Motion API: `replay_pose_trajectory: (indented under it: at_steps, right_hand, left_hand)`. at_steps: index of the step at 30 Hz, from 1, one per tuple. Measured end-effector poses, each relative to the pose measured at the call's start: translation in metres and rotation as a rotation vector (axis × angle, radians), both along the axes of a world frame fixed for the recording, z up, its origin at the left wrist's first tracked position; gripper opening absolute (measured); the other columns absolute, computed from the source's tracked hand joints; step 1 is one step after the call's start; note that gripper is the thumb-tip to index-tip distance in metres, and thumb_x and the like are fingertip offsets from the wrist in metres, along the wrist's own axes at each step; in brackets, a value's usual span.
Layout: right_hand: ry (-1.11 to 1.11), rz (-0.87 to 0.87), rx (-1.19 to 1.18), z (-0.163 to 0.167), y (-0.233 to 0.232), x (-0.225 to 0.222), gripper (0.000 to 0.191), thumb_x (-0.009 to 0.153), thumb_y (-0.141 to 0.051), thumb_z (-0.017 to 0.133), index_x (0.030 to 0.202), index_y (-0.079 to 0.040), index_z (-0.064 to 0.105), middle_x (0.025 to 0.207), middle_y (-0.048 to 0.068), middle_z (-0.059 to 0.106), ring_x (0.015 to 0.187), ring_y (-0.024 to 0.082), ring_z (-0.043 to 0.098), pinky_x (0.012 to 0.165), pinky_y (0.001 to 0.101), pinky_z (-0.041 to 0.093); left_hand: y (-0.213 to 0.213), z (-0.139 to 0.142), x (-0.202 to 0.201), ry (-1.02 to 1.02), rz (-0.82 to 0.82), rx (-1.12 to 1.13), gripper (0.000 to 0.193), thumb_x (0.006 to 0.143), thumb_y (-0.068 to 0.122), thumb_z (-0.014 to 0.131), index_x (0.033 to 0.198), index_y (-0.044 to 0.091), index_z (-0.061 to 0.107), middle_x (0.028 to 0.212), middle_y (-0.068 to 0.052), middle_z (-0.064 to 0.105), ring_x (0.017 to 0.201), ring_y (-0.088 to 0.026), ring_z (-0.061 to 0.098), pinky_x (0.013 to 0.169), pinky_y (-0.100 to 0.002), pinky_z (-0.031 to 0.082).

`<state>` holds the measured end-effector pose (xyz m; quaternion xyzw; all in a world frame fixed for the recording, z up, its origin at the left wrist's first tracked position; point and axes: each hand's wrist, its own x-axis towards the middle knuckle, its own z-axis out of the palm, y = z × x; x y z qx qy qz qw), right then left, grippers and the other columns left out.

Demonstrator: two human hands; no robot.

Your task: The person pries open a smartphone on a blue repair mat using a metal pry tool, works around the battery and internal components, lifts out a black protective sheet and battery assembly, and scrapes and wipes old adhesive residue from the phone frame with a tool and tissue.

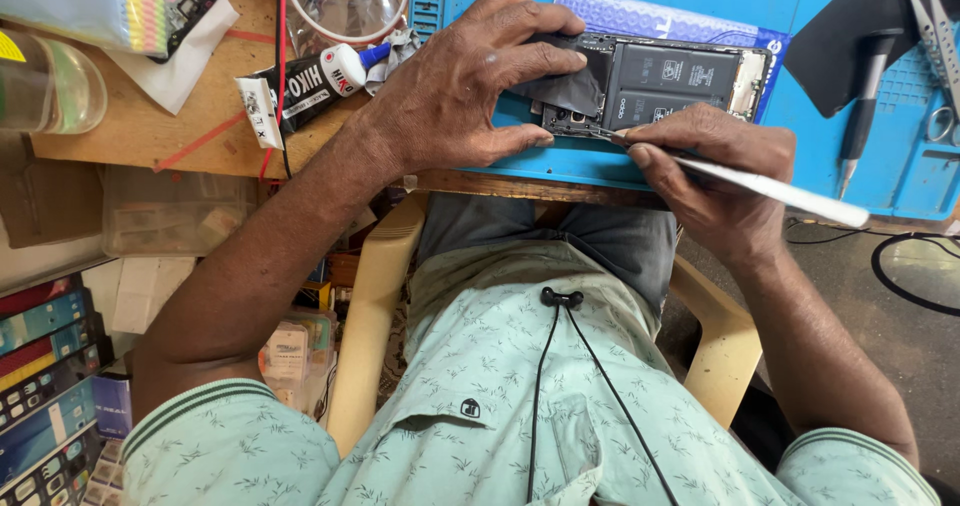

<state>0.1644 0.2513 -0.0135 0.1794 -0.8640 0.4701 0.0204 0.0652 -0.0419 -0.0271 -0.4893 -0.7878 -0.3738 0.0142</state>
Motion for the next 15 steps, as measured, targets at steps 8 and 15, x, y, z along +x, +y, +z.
replay_pose_trajectory:
  at_steps: [8,15]
  right_hand:
    - [0.021,0.0,-0.083,0.0,0.001,0.002,0.006,0.111,-0.007,0.076,0.109,-0.001,0.076,0.099,0.012,0.077,0.087,0.014,0.074,0.076,0.024,0.06]
    - [-0.044,0.006,0.036,0.011,0.003,-0.005,0.008,0.106,-0.01,0.078,0.112,-0.005,0.078,0.095,0.01,0.077,0.082,0.011,0.073,0.069,0.0233,0.059]
  left_hand:
    - [0.001,-0.001,0.001,0.015,0.019,-0.017,0.068,0.081,0.029,0.096,0.138,0.01,0.067,0.149,-0.01,0.055,0.136,-0.031,0.051,0.118,-0.042,0.05]
    - [0.0,-0.001,0.0,0.018,0.006,-0.004,0.068,0.081,0.028,0.096,0.139,0.01,0.066,0.149,-0.01,0.055,0.137,-0.031,0.051,0.119,-0.042,0.05]
